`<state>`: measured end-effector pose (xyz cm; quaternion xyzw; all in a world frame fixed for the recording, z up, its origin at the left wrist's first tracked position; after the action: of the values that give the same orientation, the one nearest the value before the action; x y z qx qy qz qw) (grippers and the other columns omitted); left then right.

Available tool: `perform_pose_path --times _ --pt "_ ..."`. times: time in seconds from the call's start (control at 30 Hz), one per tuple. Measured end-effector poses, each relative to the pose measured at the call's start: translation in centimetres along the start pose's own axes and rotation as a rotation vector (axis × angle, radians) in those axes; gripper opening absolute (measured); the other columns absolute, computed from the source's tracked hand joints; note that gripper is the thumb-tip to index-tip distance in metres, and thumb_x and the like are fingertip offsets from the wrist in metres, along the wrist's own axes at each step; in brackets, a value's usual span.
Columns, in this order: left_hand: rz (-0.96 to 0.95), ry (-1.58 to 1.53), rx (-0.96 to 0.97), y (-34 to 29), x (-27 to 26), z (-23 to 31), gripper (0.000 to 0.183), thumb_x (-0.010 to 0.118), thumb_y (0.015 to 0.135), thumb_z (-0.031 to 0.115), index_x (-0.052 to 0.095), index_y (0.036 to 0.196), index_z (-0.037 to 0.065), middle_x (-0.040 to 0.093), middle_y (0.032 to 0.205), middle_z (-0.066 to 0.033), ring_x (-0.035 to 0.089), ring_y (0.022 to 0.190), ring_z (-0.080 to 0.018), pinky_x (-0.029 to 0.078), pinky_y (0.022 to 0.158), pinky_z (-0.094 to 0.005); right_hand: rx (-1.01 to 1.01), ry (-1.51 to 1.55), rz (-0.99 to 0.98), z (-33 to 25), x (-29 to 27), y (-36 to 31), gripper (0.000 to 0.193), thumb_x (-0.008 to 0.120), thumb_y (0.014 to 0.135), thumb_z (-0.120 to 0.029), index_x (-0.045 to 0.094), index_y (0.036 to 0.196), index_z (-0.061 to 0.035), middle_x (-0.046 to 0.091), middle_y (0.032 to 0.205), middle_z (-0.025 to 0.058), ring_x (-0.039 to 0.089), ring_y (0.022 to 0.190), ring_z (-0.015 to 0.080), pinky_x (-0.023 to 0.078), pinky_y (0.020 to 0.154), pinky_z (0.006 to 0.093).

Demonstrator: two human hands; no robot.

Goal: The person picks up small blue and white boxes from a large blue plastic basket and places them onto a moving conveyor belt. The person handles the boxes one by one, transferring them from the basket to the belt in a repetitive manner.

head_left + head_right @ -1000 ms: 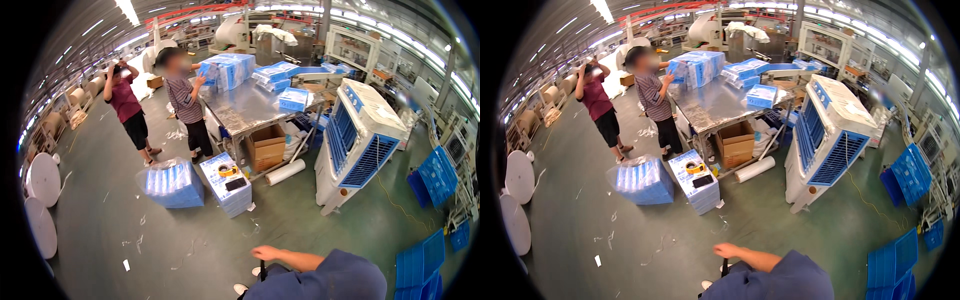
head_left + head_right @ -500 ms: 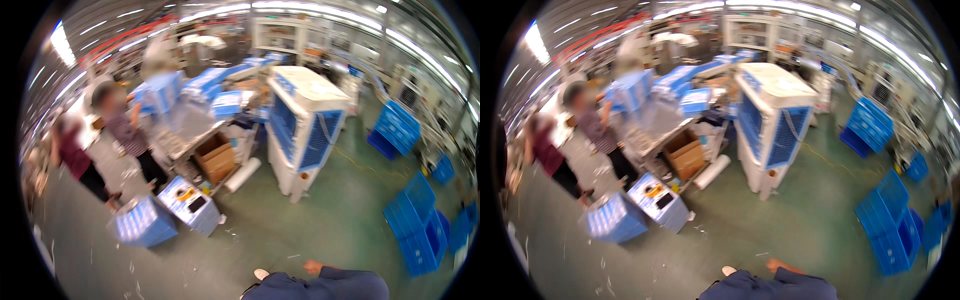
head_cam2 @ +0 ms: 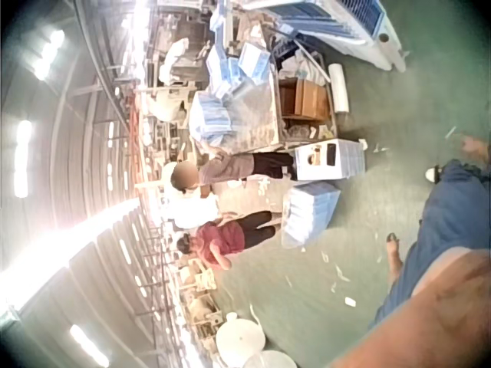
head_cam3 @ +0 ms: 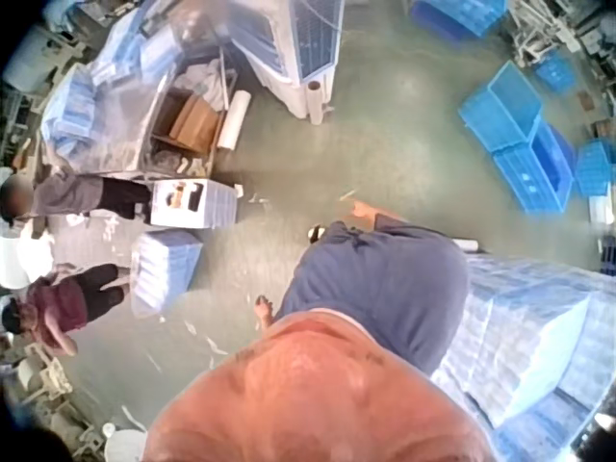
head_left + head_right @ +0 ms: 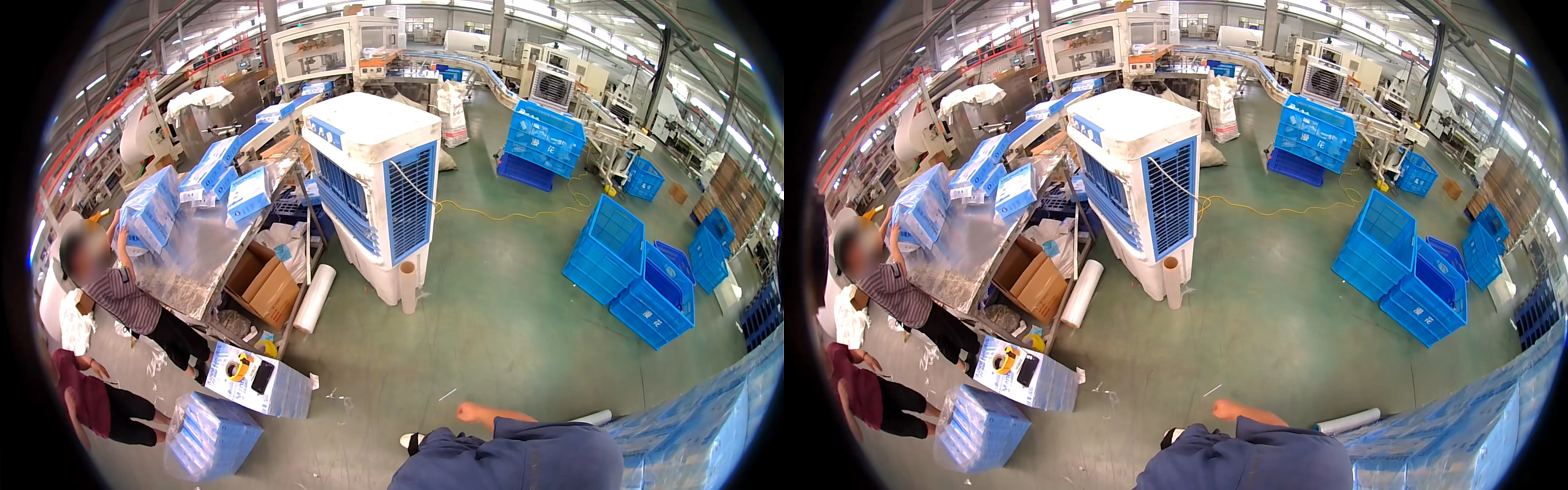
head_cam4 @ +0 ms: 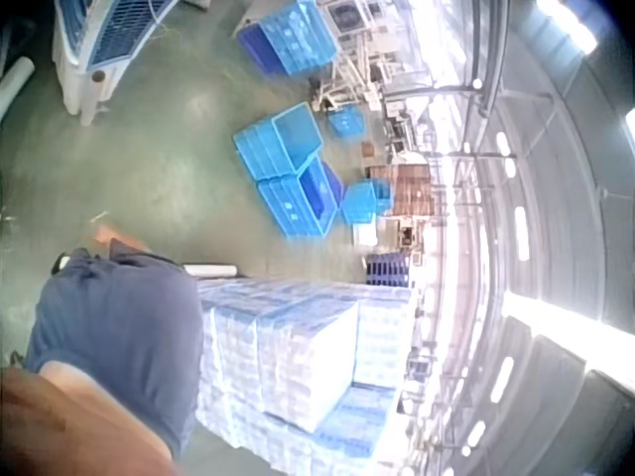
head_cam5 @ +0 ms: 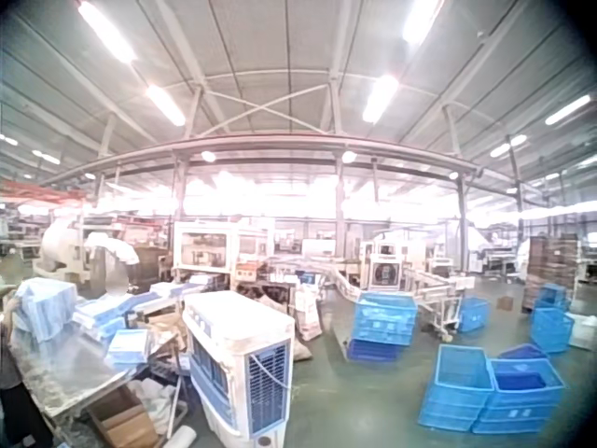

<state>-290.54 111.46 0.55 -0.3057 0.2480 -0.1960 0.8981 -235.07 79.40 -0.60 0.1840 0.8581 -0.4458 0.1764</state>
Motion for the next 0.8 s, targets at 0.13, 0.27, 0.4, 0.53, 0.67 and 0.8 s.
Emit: perform_pose_path --times 0.13,0.27,0.4,0.53,0.67,0.8 --pt "-0.025 0.075 -0.029 -2.2 -1.4 -2.0 0.03 0.061 0.093 0.026 0.06 0.117 0.008 0.059 0.07 -0.0049 0.056 0.059 -0.0181 0.047 0.051 -0.0351 -0.135 -0.218 -0.084 1.8 0.7 -2.6 0.02 0.06 0.078 -0.022 0.066 0.068 -0.0065 0.063 0.067 0.0178 0.063 0.065 0.0371 0.051 0.058 0.0489" --pt "-0.03 0.384 0.267 -6.3 1.2 -3.5 0.038 0.057 0.096 0.033 0.058 0.121 0.004 0.067 0.076 -0.0134 0.064 0.07 -0.028 0.053 0.067 -0.0442 -0.157 -0.331 -0.388 8.0 4.8 0.9 0.033 0.048 0.087 -0.03 0.064 0.071 -0.0064 0.065 0.06 0.0066 0.062 0.05 0.0186 0.051 0.046 0.0355" --pt "0.183 0.089 -0.093 -10.1 -0.7 -11.1 0.052 0.058 0.094 0.041 0.058 0.127 0.001 0.069 0.081 -0.0153 0.065 0.07 -0.0213 0.053 0.062 -0.0385 0.2 -0.204 -0.334 2.8 5.4 1.6 0.021 0.053 0.085 -0.018 0.07 0.088 -0.0073 0.067 0.066 0.0082 0.063 0.052 0.017 0.05 0.045 0.0343" --pt "0.353 -0.064 -0.182 -17.2 -2.3 -17.1 0.047 0.057 0.094 0.04 0.064 0.12 0.001 0.068 0.077 -0.0131 0.063 0.066 -0.018 0.051 0.059 -0.0356 0.039 -0.308 -0.302 -6.2 7.7 5.3 0.023 0.051 0.087 -0.016 0.069 0.097 -0.0039 0.068 0.07 0.0089 0.063 0.053 0.0169 0.051 0.046 0.0336" --pt "0.478 -0.182 -0.26 -22.7 -3.8 -25.3 0.044 0.057 0.094 0.037 0.065 0.117 0.0 0.069 0.077 -0.0128 0.063 0.066 -0.0199 0.051 0.058 -0.0367 -0.143 -0.393 -0.275 -17.4 13.5 6.3 0.023 0.05 0.088 -0.013 0.068 0.096 -0.0005 0.068 0.071 0.0089 0.065 0.055 0.0186 0.052 0.047 0.0333" --pt "0.554 -0.192 -0.183 -27.2 -7.3 -33.1 0.035 0.06 0.092 0.029 0.068 0.107 -0.002 0.07 0.083 -0.0123 0.066 0.068 -0.0208 0.054 0.062 -0.036 -0.297 -0.505 -0.359 -25.5 24.8 4.6 0.022 0.052 0.088 -0.015 0.068 0.095 -0.0003 0.068 0.074 0.0106 0.066 0.057 0.0192 0.054 0.05 0.0339"
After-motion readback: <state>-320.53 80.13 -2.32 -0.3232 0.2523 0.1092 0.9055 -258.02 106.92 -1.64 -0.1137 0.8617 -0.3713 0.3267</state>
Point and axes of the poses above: each hand's wrist, its own y-axis towards the middle knuckle, its own x-axis out of the palm, z = x × y, the point moved 9 cm from there along y, towards the middle knuckle
